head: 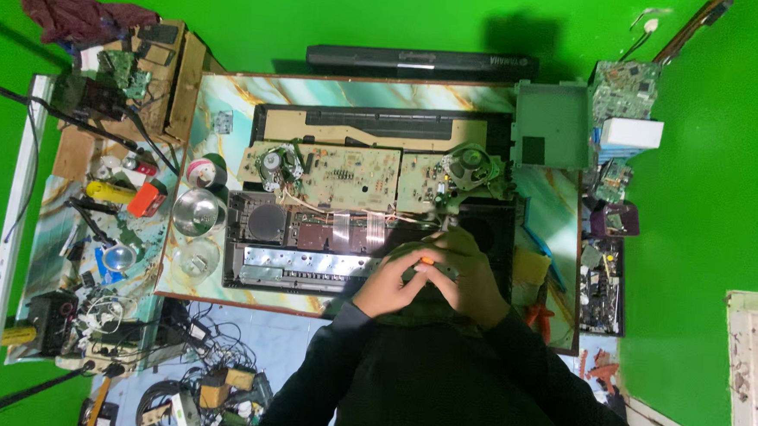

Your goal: The person works on a disassembled electronic device, likely a stereo receiver, using a screwdriver to manipulate internal components and wires. They also handle a metal casing and various small parts on a cluttered workbench.

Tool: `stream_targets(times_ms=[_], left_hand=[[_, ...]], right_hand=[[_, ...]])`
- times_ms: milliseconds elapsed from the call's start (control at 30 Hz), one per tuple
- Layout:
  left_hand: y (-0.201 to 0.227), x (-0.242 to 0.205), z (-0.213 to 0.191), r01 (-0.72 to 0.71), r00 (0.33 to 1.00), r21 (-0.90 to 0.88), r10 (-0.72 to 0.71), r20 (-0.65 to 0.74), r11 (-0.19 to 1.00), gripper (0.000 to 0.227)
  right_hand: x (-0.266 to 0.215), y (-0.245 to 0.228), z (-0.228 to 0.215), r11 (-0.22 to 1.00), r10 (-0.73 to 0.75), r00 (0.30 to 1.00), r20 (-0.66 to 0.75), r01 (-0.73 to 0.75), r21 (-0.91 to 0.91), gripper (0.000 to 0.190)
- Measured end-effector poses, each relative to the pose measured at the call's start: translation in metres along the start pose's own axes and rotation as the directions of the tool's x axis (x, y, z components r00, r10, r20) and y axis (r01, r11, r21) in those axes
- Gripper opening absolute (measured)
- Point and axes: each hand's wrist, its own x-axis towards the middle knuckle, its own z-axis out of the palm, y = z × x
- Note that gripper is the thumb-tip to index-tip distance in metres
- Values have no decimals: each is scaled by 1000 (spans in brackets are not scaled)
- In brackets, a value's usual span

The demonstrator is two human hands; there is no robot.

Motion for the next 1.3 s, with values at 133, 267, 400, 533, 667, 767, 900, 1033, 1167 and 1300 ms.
stream_targets(times_ms=[133, 267, 400, 533, 667, 767, 900, 1033, 1167, 1300], left_hand=[[-30, -16, 13, 333, 939, 134, -341, 43, 933, 17], [-30, -20, 12, 370, 929, 133, -367, -46, 920, 14], [-3, -6, 13, 303, 949, 58, -296, -108, 951, 28], [8, 10, 6, 383, 924, 86, -381, -39, 920, 24], [0, 5, 2, 301, 950, 191, -311, 21, 934, 23], [-8, 6, 0, 190, 982, 199, -190, -19, 961, 23], [-4, 11, 6, 288, 958, 187, -280, -69, 939, 32], [1, 6, 10, 337, 941, 140, -338, -22, 931, 24], [0, 4, 2, 484, 867, 176, -497, 30, 857, 23], [4, 7, 3, 226, 974, -3, -226, -30, 974, 22]], right_hand=[[7, 4, 3, 984, 56, 962, 268, -99, 148, 33], [5, 3, 8, 960, 65, 962, 264, -133, 247, 36], [-11, 6, 25, 936, 263, 960, 99, -279, 213, 30], [-20, 23, 23, 970, 147, 989, -6, -142, 199, 23], [-16, 23, 15, 982, 86, 994, 68, -96, 163, 25], [-13, 9, 15, 973, 149, 983, 110, -165, 163, 31], [-17, 6, 22, 935, 239, 971, 30, -238, 263, 28], [-17, 19, 16, 985, 142, 990, 8, -142, 94, 26], [-22, 8, 18, 986, 107, 994, 33, -111, 121, 29], [-22, 11, 24, 1000, -12, 998, -59, 11, -15, 28]])
